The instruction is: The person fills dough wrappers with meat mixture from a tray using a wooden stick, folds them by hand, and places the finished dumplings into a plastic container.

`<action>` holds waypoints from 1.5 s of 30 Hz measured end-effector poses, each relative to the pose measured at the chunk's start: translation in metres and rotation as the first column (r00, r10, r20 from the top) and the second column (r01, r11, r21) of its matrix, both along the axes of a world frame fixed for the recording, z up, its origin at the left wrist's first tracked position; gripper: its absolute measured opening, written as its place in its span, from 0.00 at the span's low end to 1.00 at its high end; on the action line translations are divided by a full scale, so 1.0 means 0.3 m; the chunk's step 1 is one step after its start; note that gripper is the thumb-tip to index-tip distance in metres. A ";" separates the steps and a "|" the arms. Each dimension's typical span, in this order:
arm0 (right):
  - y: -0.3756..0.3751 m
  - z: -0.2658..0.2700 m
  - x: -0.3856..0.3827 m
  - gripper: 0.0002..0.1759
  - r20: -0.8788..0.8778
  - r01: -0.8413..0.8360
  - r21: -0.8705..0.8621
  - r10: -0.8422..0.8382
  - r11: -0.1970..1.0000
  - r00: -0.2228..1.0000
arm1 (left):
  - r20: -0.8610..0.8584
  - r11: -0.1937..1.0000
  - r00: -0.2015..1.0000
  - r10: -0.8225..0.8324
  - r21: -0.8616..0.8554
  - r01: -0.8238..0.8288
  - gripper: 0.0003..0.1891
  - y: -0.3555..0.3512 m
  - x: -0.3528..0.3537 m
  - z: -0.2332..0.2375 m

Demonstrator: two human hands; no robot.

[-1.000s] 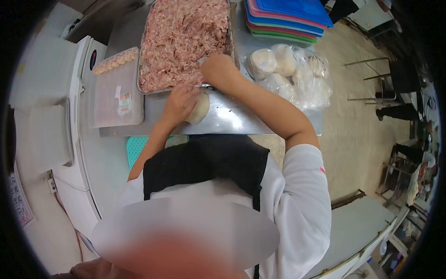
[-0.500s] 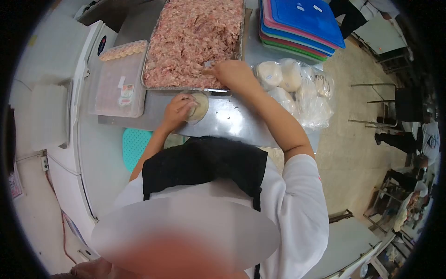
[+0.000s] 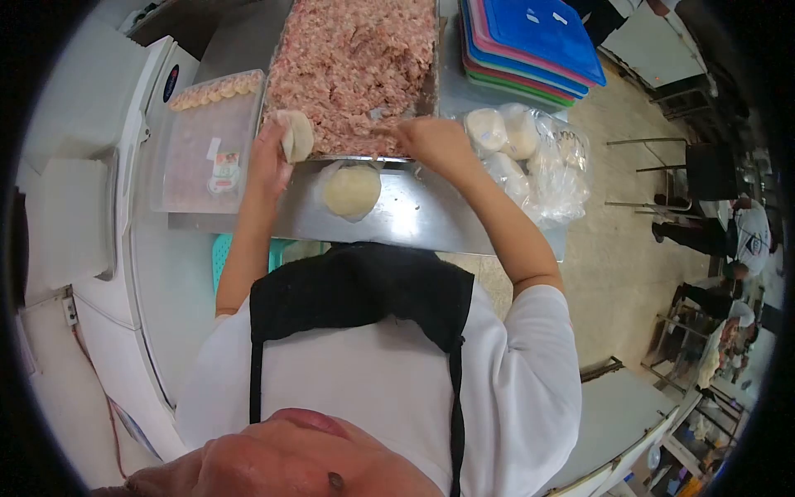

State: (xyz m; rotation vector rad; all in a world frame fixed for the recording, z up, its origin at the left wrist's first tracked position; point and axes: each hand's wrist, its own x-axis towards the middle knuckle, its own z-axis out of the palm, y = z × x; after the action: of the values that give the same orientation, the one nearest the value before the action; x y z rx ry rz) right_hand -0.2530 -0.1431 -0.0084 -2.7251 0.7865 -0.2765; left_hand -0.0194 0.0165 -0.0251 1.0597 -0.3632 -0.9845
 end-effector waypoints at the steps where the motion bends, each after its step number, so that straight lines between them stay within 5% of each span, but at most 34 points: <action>1: -0.009 0.033 0.002 0.14 -0.042 0.014 -0.068 -0.016 0.998 0.999 | -0.088 0.998 0.996 -0.007 -0.058 0.002 0.17 -0.019 0.022 0.024; 4: -0.068 0.093 0.024 0.16 -0.092 0.014 -0.337 -0.047 0.941 0.995 | -0.284 0.980 0.957 -0.065 -0.198 0.007 0.18 -0.066 0.068 0.125; 7: -0.080 0.017 0.095 0.16 -0.386 -0.029 -0.365 -0.123 0.930 0.914 | 0.006 0.984 1.000 -0.010 -0.178 0.011 0.17 -0.150 0.126 0.094; 10: 0.028 0.035 0.129 0.13 -0.350 -0.016 -0.236 -0.070 0.972 0.934 | 0.079 0.993 0.994 0.069 -0.103 -0.061 0.15 -0.189 0.129 0.127; 13: 0.086 0.035 0.097 0.17 -0.202 0.096 -0.107 -0.116 0.990 0.972 | 0.000 0.986 0.992 0.123 -0.115 -0.122 0.15 -0.203 0.155 0.097; 17: 0.101 0.056 0.038 0.21 0.013 0.325 0.306 -0.345 0.895 0.938 | -0.190 0.990 0.979 0.071 -0.106 -0.092 0.17 -0.227 0.164 0.032; 19: 0.118 0.096 0.035 0.23 0.204 0.341 0.472 -0.478 0.813 0.855 | -0.277 0.997 0.961 -0.010 -0.081 -0.013 0.18 -0.252 0.123 0.027; 21: 0.097 0.086 0.059 0.21 0.351 0.235 0.489 -0.436 0.840 0.829 | -0.429 0.991 0.897 -0.106 -0.120 0.060 0.21 -0.280 0.056 0.041; 26: 0.136 -0.011 0.110 0.17 0.466 0.169 0.330 -0.316 0.929 0.827 | -0.585 0.963 0.771 -0.251 -0.235 0.135 0.29 -0.288 -0.055 0.187; 28: 0.124 0.034 0.036 0.16 0.284 0.173 0.225 -0.235 0.959 0.929 | -0.688 0.983 0.703 -0.181 -0.145 0.112 0.36 -0.308 -0.011 0.128; 31: 0.192 0.213 0.016 0.14 0.070 0.222 0.031 -0.223 0.975 0.972 | -0.523 0.967 0.840 -0.148 -0.254 0.013 0.41 -0.329 0.025 0.016; 35: 0.193 0.163 0.049 0.15 0.133 0.138 -0.097 -0.124 0.986 0.983 | -0.604 0.981 0.779 -0.168 -0.183 0.069 0.42 -0.273 -0.001 0.130; 38: 0.193 0.332 0.039 0.16 -0.180 0.176 -0.164 -0.205 0.971 0.962 | -0.601 0.993 0.793 -0.100 -0.111 0.041 0.41 -0.240 -0.012 0.186; 41: 0.228 0.329 0.054 0.15 0.069 0.046 -0.252 -0.029 0.967 0.997 | -0.572 0.994 0.819 -0.051 -0.109 -0.014 0.38 -0.236 -0.018 0.186; 45: 0.155 0.261 0.052 0.15 0.168 -0.004 -0.037 0.010 0.999 0.986 | -0.599 0.959 0.792 -0.115 -0.276 -0.069 0.34 -0.235 -0.024 0.187</action>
State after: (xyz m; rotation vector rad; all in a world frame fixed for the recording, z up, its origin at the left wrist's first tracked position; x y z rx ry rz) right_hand -0.2375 -0.0964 0.0700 -2.6935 0.7307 -0.5173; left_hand -0.0265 -0.0538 0.0309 0.4278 0.0258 -1.1986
